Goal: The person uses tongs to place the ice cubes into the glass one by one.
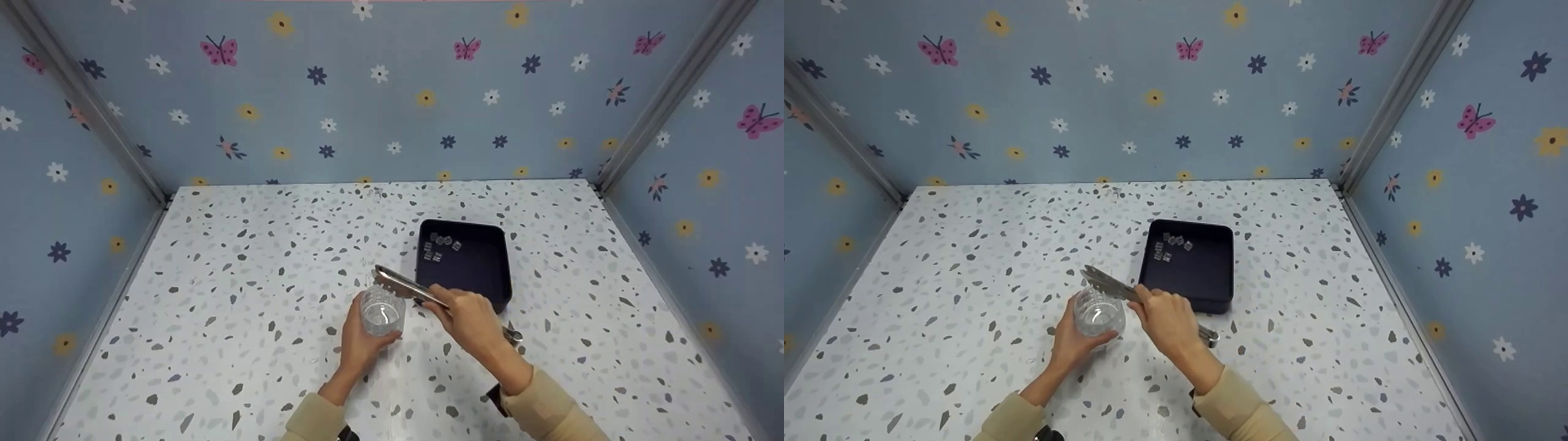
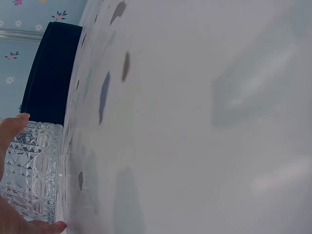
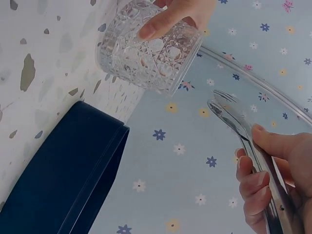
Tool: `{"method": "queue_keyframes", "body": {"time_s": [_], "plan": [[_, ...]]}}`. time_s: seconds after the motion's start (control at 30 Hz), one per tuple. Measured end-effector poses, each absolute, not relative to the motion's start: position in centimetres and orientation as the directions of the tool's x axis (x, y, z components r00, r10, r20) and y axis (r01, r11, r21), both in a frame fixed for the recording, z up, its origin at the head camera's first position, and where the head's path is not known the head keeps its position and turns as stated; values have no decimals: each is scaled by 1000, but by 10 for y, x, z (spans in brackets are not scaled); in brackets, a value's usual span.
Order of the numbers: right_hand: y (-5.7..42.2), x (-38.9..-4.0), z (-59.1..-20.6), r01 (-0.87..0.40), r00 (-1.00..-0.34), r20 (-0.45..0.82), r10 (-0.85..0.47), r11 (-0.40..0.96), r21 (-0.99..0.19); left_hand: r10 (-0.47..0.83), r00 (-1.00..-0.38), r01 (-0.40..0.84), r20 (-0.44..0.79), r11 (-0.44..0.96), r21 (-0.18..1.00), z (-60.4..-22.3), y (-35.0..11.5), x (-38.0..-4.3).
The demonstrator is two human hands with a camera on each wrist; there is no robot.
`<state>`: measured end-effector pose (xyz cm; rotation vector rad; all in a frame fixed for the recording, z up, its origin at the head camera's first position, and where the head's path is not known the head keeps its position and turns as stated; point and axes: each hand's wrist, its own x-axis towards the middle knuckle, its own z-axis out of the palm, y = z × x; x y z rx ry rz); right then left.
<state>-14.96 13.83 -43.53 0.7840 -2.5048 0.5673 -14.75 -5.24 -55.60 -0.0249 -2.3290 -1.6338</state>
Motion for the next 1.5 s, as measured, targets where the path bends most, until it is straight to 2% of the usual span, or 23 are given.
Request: {"method": "queue_keyframes", "body": {"time_s": [0.6,1.07,1.5], "plan": [[137,-145,-442,-577,-744,525,-412,792,-197,-160,-960,161,230,355,921,-557,-51,-146],[146,-147,-444,-543,-761,532,-372,814,-207,-155,-949,195,274,393,899,-558,-54,-148],[158,-151,-447,-525,-757,559,-338,824,-212,-154,-965,139,214,394,909,-556,-52,-148]]}}
